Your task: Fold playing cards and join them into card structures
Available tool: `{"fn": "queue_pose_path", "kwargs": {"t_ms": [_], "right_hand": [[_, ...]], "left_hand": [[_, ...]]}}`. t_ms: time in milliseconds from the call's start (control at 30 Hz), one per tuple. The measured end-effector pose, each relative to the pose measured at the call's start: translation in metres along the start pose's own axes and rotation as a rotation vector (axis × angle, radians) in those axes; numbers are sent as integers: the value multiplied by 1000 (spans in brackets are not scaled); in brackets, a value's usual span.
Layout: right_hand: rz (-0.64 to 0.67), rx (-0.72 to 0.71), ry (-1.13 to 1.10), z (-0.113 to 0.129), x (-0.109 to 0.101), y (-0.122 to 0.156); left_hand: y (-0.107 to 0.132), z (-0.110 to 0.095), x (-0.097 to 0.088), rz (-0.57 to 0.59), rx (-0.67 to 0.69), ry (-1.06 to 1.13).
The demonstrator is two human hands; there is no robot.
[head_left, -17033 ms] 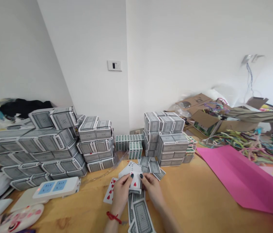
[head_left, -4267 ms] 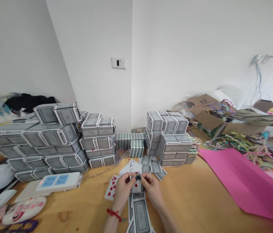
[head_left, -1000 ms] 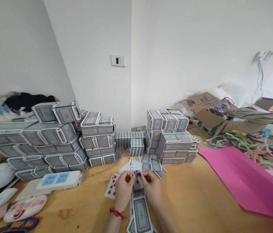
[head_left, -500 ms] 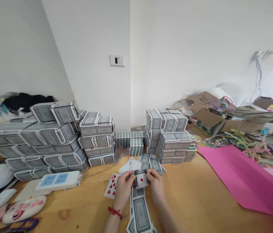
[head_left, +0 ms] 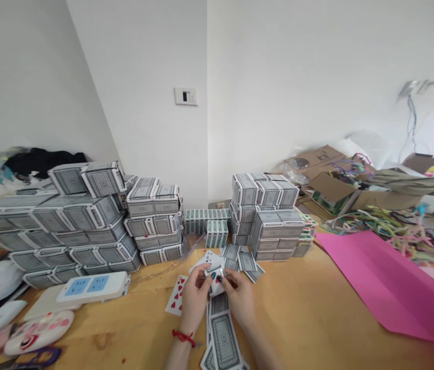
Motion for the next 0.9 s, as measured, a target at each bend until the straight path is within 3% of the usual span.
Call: {"fn": "queue_pose_path", "kwargs": {"t_ms": [400, 600, 900], "right_hand": [[2, 19, 32, 5, 0, 4], [-46, 30, 29, 1, -3, 1], [-48, 19, 17, -1, -4, 0]], "left_hand": [[2, -4, 3, 31, 9, -74], [0, 5, 6, 82, 8, -106], [0, 9, 3, 41, 10, -116]]}}
Point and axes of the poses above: each hand's wrist, its own y-axis away from the middle knuckle, its own x-axis out of the palm, z = x × y, the point moved 7 cm from there along -y, towards the middle knuckle, and after that the axes turned 1 degree about y, right-handed, at the moved point
